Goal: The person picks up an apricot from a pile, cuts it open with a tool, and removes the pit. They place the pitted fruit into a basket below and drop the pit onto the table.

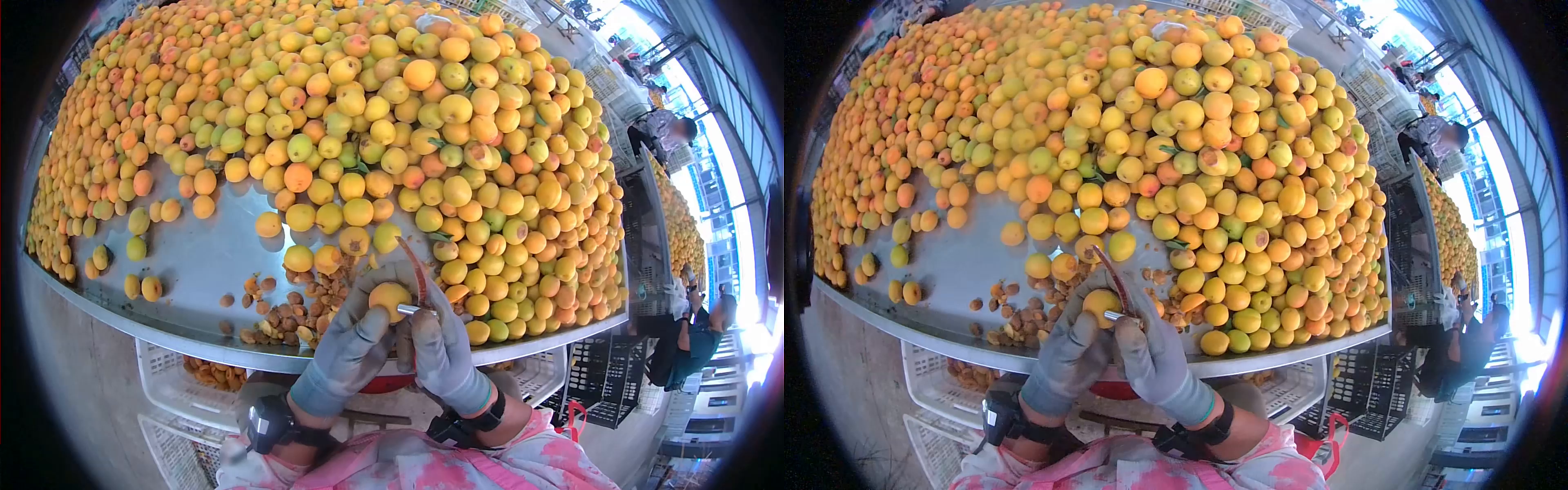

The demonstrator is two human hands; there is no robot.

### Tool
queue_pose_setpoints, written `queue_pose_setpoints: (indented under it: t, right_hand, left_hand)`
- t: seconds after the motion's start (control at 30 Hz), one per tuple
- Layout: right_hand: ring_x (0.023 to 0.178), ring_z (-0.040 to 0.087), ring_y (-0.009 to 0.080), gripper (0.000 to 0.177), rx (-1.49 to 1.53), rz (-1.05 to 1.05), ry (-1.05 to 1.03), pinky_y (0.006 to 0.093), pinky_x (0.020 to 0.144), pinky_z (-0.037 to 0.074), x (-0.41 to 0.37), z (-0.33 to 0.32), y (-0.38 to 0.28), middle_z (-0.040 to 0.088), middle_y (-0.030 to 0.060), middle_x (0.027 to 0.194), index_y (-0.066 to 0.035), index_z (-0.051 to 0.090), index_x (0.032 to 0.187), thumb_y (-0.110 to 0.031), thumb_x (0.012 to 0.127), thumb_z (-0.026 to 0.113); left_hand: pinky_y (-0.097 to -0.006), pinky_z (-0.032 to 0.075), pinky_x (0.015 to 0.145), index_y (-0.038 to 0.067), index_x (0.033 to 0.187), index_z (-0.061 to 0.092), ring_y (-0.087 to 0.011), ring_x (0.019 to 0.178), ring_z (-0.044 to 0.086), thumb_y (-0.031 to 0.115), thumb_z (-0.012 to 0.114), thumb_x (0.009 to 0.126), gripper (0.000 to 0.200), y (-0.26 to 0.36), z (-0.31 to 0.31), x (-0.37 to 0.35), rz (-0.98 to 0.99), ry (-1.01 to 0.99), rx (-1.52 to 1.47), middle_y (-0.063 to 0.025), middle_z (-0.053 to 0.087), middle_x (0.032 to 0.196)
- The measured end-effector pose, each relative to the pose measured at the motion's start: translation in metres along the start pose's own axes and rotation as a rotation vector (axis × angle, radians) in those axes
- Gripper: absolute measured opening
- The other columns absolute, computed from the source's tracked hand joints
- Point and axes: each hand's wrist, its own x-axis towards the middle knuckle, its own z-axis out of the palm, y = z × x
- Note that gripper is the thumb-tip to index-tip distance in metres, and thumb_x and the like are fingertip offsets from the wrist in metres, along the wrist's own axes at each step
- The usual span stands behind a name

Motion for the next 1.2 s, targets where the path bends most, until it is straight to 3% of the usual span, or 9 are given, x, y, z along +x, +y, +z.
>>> queue_pose_setpoints:
  t: [0.1, 0.17, 0.27, 0.37, 0.5, 0.7, 0.77, 0.87, 1.2]
  right_hand:
    - [0.092, 0.062, 0.0240, 0.061, -0.001, 0.060, -0.008, 0.0333, 0.083, 0.047, -0.001, 0.004, 0.003, 0.061, 0.0201, 0.111, 0.008, 0.033, 0.139, -0.037, 0.099, 0.041]
    - [0.079, 0.063, 0.0237, 0.057, -0.160, -0.093, 0.111, 0.0340, 0.071, 0.049, -0.001, 0.006, 0.005, 0.064, 0.0184, 0.097, 0.008, 0.034, 0.138, -0.033, 0.098, 0.043]
    - [0.071, 0.063, 0.0241, 0.055, -0.231, -0.133, 0.137, 0.0342, 0.065, 0.049, -0.003, 0.002, 0.005, 0.063, 0.0180, 0.089, 0.007, 0.035, 0.137, -0.030, 0.097, 0.044]
    - [0.070, 0.063, 0.0260, 0.054, -0.271, -0.199, 0.104, 0.0348, 0.063, 0.049, 0.000, -0.005, 0.004, 0.063, 0.0199, 0.091, 0.007, 0.036, 0.137, -0.028, 0.097, 0.045]
    - [0.071, 0.064, 0.0263, 0.055, -0.247, -0.026, 0.093, 0.0343, 0.065, 0.050, -0.007, -0.005, -0.001, 0.063, 0.0195, 0.091, 0.007, 0.035, 0.137, -0.029, 0.098, 0.044]
    - [0.070, 0.066, 0.0265, 0.057, -0.217, -0.115, 0.154, 0.0330, 0.062, 0.050, -0.008, -0.005, -0.002, 0.064, 0.0200, 0.087, 0.006, 0.033, 0.139, -0.031, 0.098, 0.043]
    - [0.070, 0.066, 0.0289, 0.055, -0.259, -0.063, 0.172, 0.0341, 0.061, 0.050, -0.010, -0.004, -0.007, 0.064, 0.0193, 0.084, 0.006, 0.035, 0.138, -0.031, 0.098, 0.044]
    - [0.065, 0.064, 0.0308, 0.052, -0.307, -0.084, 0.157, 0.0348, 0.059, 0.049, -0.011, -0.004, -0.015, 0.062, 0.0173, 0.078, 0.005, 0.039, 0.135, -0.030, 0.097, 0.046]
    - [0.064, 0.065, 0.0341, 0.048, -0.425, -0.245, 0.243, 0.0368, 0.056, 0.049, -0.002, -0.001, 0.001, 0.063, 0.0201, 0.079, 0.004, 0.042, 0.133, -0.023, 0.095, 0.049]
  left_hand:
    - [-0.0267, 0.051, 0.080, 0.007, 0.135, 0.040, -0.0146, 0.109, 0.053, 0.036, 0.063, 0.090, 0.058, 0.005, 0.001, 0.000, 0.015, -0.023, 0.030, -0.0043, 0.053, 0.120]
    - [-0.0299, 0.048, 0.087, 0.006, 0.137, 0.038, -0.0160, 0.113, 0.052, 0.036, 0.061, 0.092, 0.060, 0.002, 0.000, 0.002, 0.004, -0.063, 0.019, -0.0048, 0.052, 0.124]
    - [-0.0332, 0.044, 0.096, 0.004, 0.140, 0.036, -0.0180, 0.117, 0.051, 0.035, 0.060, 0.092, 0.061, -0.009, -0.004, -0.001, -0.032, -0.012, -0.121, -0.0054, 0.050, 0.130]
    - [-0.0362, 0.038, 0.103, 0.003, 0.142, 0.036, -0.0193, 0.120, 0.050, 0.034, 0.060, 0.093, 0.063, -0.016, -0.017, -0.002, -0.090, 0.032, -0.090, -0.0061, 0.050, 0.132]
    - [-0.0356, 0.039, 0.103, 0.003, 0.141, 0.038, -0.0189, 0.120, 0.051, 0.031, 0.062, 0.092, 0.062, -0.010, -0.008, 0.003, -0.088, -0.007, -0.090, -0.0067, 0.052, 0.131]
    - [-0.0401, 0.045, 0.100, 0.008, 0.137, 0.044, -0.0221, 0.118, 0.053, 0.029, 0.069, 0.086, 0.061, -0.013, -0.003, 0.003, -0.049, 0.016, -0.035, -0.0063, 0.053, 0.131]
    - [-0.0340, 0.042, 0.102, 0.002, 0.138, 0.042, -0.0185, 0.117, 0.054, 0.020, 0.072, 0.084, 0.064, -0.011, 0.000, 0.002, -0.056, 0.012, -0.132, -0.0079, 0.054, 0.130]
    - [-0.0346, 0.043, 0.101, 0.001, 0.136, 0.045, -0.0197, 0.116, 0.055, 0.017, 0.074, 0.082, 0.063, -0.015, -0.007, 0.002, -0.025, -0.016, -0.104, -0.0088, 0.056, 0.128]
    - [-0.0292, 0.047, 0.095, -0.001, 0.132, 0.050, -0.0161, 0.108, 0.058, 0.019, 0.078, 0.079, 0.062, -0.014, -0.006, 0.000, 0.106, 0.068, 0.161, -0.0092, 0.059, 0.122]
